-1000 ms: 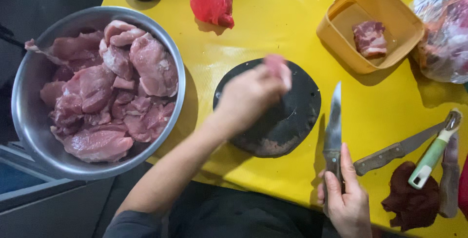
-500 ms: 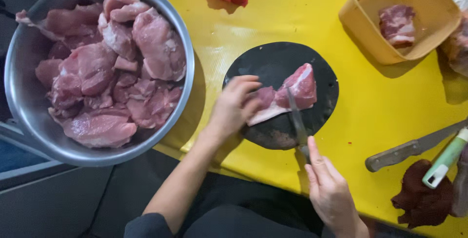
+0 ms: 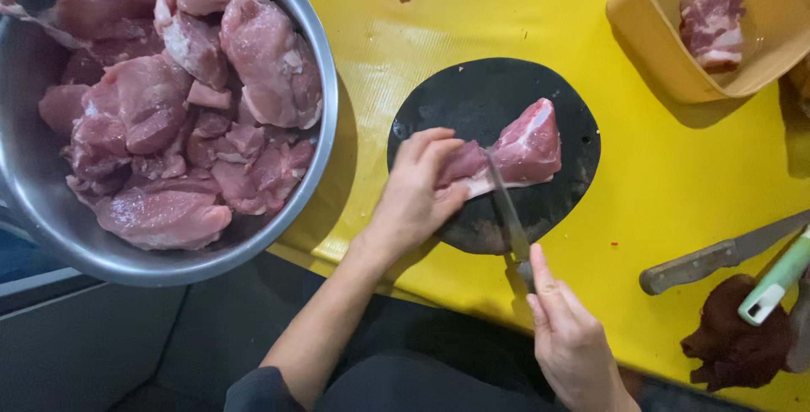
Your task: The person dices red bell pepper strips into small pieces on a black cutting board and transfers them into a container. Then the person unpacks raw meat from plastic bags into a metal bowl and cuts several pieces of meat into smaller portions on the same cutting board.
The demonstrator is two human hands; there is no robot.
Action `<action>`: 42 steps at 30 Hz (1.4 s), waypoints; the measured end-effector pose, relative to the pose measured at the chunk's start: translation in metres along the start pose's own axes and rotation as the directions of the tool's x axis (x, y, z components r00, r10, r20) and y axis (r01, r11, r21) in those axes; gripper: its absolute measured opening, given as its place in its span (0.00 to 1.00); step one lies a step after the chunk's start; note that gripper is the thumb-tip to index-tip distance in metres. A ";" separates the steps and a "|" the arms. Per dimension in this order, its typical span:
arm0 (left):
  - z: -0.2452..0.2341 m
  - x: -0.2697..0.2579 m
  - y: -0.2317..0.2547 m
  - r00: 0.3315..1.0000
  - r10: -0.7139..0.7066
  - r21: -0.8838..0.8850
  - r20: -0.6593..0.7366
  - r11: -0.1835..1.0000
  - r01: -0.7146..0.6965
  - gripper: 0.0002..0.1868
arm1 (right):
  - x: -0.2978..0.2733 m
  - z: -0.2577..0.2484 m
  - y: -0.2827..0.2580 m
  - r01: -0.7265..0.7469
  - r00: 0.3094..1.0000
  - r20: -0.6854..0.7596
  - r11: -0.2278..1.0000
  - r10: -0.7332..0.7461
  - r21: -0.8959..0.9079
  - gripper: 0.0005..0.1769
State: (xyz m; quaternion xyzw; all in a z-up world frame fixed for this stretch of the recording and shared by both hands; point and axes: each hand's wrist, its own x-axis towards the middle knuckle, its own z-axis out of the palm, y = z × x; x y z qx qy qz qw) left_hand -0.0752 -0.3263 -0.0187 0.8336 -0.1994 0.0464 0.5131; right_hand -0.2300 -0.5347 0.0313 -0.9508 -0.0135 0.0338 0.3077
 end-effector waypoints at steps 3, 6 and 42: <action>0.010 -0.002 0.005 0.997 0.058 0.119 0.047 0.991 -0.063 0.32 | 0.005 0.005 -0.004 -0.090 0.991 0.102 0.996 0.089 0.000 0.35; 0.020 -0.003 0.002 0.997 0.073 0.201 0.028 0.977 -0.077 0.26 | 0.008 0.000 -0.012 -0.071 0.992 0.102 0.996 0.075 -0.048 0.34; 0.010 0.023 0.000 0.939 0.149 0.211 -0.310 0.974 -0.085 0.10 | -0.022 -0.010 -0.003 -0.202 0.939 0.263 0.974 0.221 -0.099 0.39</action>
